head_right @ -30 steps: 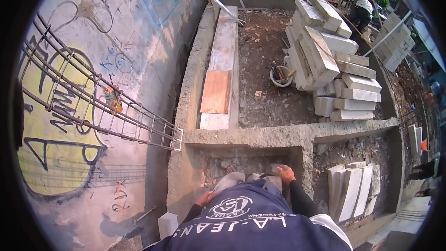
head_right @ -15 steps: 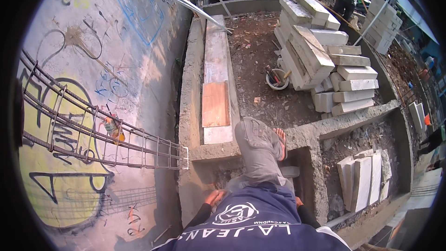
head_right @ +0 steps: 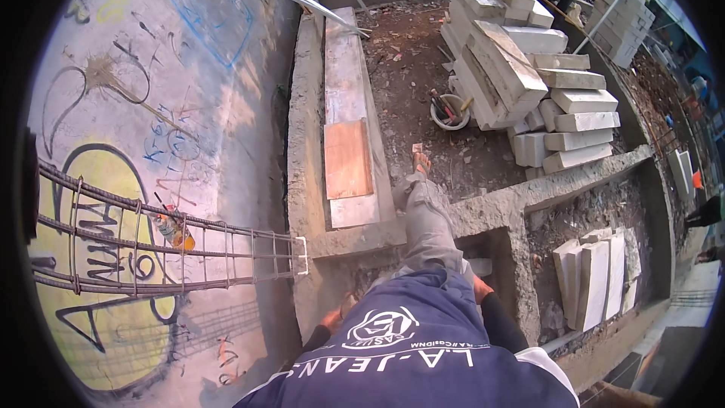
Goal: The person moves large white masonry blocks into position on a concrete foundation, ties wire to a vertical rebar cage, and prepares to apply mortar.
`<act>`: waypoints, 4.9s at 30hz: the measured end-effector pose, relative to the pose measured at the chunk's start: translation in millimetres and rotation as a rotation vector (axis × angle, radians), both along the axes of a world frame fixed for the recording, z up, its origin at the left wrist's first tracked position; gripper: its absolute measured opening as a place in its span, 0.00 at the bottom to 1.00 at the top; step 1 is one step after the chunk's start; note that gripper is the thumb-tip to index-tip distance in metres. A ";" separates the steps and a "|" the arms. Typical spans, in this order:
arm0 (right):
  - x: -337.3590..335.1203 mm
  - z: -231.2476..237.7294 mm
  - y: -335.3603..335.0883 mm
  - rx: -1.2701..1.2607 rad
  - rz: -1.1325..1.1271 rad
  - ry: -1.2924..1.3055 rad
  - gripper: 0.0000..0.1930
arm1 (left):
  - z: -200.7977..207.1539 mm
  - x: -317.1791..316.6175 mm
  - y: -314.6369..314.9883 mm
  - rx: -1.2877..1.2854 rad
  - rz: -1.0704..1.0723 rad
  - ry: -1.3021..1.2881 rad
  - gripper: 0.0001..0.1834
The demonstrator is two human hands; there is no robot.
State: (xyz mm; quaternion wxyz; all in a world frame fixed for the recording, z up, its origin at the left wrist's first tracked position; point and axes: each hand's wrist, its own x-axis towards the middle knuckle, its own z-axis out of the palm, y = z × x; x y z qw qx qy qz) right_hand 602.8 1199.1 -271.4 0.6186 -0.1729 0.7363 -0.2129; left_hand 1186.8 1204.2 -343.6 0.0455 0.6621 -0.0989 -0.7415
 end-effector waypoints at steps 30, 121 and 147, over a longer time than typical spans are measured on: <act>-171.6 -263.1 -814.0 -0.042 0.695 0.675 0.21 | 198.9 -355.1 -544.6 0.061 0.035 -0.159 0.29; 283.4 246.4 -431.6 -0.440 1.937 -0.689 0.17 | 323.3 -311.4 -105.8 -0.732 1.809 -0.605 0.26; 261.8 229.8 -500.0 0.189 1.123 -1.040 0.10 | 255.8 -324.7 -106.3 -0.745 1.989 -0.343 0.20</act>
